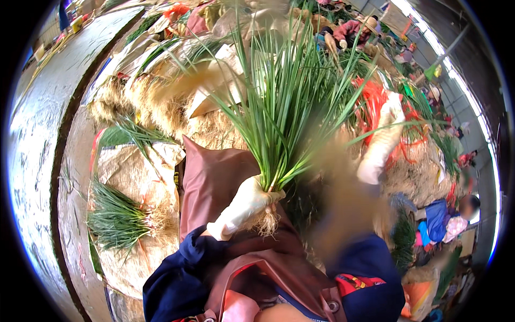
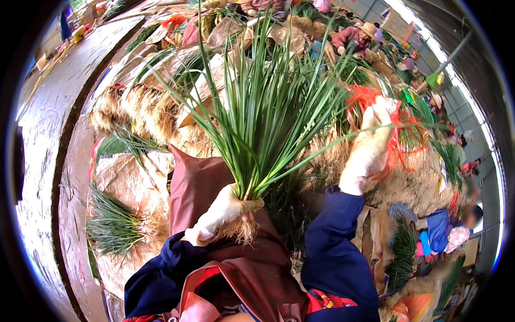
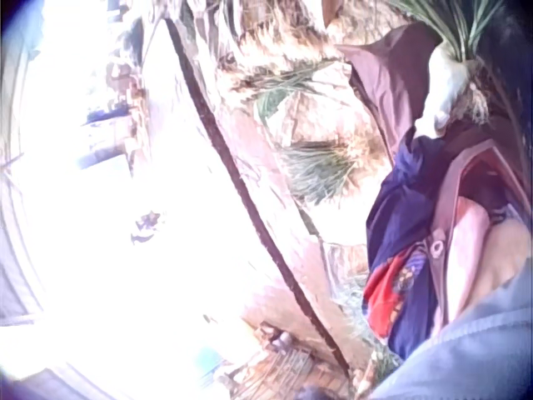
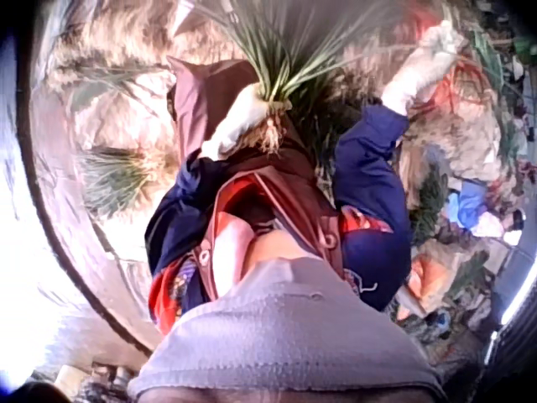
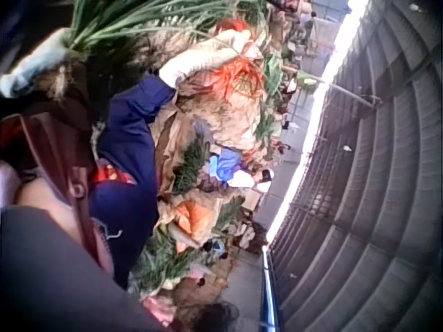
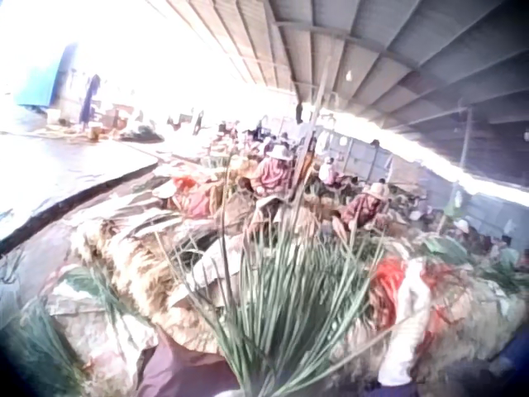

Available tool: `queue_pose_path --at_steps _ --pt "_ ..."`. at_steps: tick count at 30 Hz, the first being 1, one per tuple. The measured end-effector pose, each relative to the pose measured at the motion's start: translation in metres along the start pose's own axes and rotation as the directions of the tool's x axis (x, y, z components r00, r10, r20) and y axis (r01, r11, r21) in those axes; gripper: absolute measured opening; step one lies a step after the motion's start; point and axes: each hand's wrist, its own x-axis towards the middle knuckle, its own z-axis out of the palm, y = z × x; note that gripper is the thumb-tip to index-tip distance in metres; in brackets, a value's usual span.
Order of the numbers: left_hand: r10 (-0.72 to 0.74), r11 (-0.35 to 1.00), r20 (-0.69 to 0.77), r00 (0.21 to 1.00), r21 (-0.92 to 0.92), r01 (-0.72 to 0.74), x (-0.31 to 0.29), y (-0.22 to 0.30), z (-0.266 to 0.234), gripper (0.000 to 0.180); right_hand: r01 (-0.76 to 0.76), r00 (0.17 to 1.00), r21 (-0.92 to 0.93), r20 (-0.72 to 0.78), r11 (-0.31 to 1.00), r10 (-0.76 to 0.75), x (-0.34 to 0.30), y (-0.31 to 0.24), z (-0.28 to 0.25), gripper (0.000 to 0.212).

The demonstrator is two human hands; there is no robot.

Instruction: The person, wearing gloves, gathers bunches of green onions, removes loose outer layers or debris by hand, and organizes them into piles while other workers do the same in the background.

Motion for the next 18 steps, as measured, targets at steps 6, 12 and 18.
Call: queue_pose_path --at_steps 6,12,18 --pt "0.03 0.999 -0.015 0.999 0.038 -0.029 -0.006 0.001 0.008 0.01 -0.333 0.836 -0.054 0.445 0.941 0.321 0.014 -0.07 0.0 0.025" --pt "0.03 0.979 -0.019 0.999 0.202 -0.026 0.001 -0.005 0.015 0.01 -0.373 0.828 -0.182 0.377 0.91 0.415 0.024 -0.049 -0.018 0.03" --pt "0.038 0.961 -0.037 0.999 0.274 -0.026 0.0 -0.006 0.016 0.011 -0.614 0.472 -0.32 0.583 0.721 0.661 0.017 -0.056 -0.021 0.037"
